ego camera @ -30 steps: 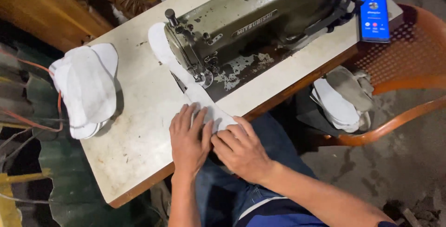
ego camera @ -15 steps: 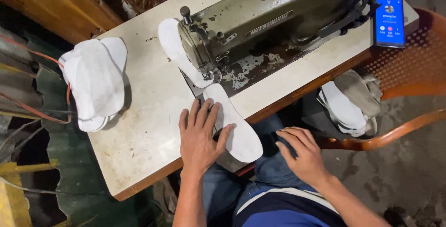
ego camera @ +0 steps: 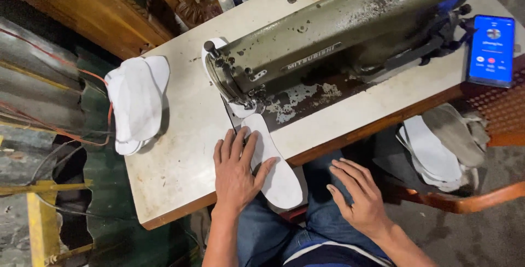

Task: The person is using an industrial sewing machine to stitch the edges of shoe insoles.

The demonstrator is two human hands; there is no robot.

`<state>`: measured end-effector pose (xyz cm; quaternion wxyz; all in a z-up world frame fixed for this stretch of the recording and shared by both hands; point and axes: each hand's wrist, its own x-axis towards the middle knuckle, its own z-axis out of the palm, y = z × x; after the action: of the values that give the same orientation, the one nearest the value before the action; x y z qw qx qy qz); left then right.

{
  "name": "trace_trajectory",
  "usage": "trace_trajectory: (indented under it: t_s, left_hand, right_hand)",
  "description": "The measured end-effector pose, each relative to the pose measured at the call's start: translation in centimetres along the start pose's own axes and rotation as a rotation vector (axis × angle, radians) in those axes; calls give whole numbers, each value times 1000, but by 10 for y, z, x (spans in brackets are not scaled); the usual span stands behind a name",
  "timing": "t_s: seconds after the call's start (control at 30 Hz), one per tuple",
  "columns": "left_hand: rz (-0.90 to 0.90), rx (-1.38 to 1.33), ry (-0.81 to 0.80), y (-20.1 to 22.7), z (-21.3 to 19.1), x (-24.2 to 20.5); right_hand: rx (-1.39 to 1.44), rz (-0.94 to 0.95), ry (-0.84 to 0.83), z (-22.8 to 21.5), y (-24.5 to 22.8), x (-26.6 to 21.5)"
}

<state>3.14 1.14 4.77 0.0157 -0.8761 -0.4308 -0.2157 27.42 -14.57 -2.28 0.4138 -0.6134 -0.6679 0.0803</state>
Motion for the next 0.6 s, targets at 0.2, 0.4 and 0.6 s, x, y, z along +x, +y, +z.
trace_trajectory:
  t_s: [0.2,0.4,0.6]
  left_hand:
    - [-23,10,-15,4,2,6]
    - [-61,-17,-6,0,0,12]
    - [-51,-29,-6,-4,6,13]
  right_hand:
    - [67,-215,103,-24,-31,85]
    - [102,-249,77,-8,-30,102]
    - [40,-398,-40,-10,-29,115]
